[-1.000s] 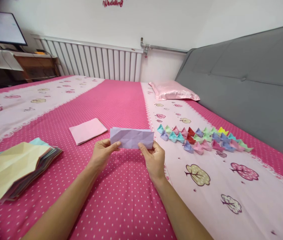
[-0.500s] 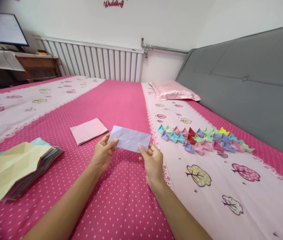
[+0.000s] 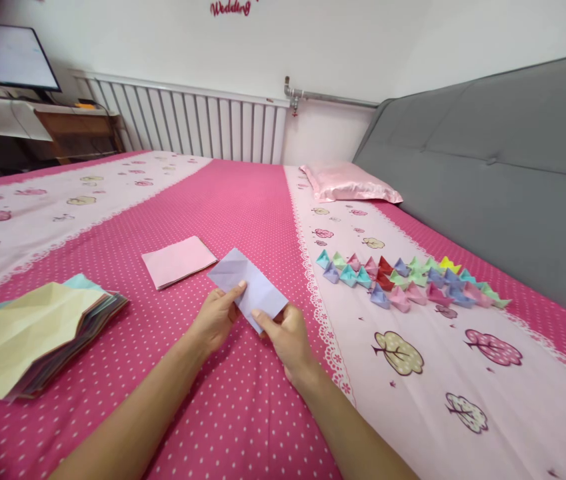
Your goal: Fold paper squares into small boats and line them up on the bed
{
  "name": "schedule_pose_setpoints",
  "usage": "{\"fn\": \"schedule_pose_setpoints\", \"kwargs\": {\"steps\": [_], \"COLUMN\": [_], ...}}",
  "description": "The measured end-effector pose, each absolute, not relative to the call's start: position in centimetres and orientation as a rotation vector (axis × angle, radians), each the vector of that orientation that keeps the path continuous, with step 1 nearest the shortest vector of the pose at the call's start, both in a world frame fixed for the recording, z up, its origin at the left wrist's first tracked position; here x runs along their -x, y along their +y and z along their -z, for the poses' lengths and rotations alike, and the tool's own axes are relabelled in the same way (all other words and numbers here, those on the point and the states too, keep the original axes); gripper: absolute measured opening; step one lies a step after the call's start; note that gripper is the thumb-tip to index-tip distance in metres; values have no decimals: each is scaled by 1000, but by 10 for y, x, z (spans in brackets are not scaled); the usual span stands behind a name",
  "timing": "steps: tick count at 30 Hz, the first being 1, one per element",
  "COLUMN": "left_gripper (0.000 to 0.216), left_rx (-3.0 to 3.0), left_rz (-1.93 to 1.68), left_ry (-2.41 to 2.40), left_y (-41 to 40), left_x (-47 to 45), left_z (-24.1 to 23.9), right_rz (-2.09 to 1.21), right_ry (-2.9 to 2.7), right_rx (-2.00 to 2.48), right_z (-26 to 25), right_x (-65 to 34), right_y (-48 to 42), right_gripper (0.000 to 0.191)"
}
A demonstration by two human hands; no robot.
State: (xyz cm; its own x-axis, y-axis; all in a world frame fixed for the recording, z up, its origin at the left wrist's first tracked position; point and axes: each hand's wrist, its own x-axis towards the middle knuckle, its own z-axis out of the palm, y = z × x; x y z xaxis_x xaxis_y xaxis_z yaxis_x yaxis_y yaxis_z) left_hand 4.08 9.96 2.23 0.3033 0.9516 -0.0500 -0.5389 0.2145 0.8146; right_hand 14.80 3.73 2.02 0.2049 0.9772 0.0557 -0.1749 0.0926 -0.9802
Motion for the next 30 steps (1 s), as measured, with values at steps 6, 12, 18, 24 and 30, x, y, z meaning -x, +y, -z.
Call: {"fn": "schedule_pose_setpoints", "kwargs": {"steps": [6,12,18,24,30], "left_gripper": [13,19,20,17,20], "left_rx": [-721,-776,-937,-996,-907], "left_rz": [-1086,-877,-701,-675,-661], "left_ry": [788,802,693,689,682], "left_y": [108,107,101,103,102], "left_x": [-27,-18,-18,-19,-22], "left_z": [-27,-32,-29,-27,-27], "right_rz": [-1010,-886,-816,-758,-728], "right_ry": [-1398,-1676,-1646,-1597,-1562], "right_rx": [1151,1099,1106,1166,1153], "right_z": [-27,-32,-29,-22,-22], "right_x": [-169,-194,-194,-197,-196], "right_y": [39,45,48,50,52], "right_gripper": [76,52,24,18,15]}}
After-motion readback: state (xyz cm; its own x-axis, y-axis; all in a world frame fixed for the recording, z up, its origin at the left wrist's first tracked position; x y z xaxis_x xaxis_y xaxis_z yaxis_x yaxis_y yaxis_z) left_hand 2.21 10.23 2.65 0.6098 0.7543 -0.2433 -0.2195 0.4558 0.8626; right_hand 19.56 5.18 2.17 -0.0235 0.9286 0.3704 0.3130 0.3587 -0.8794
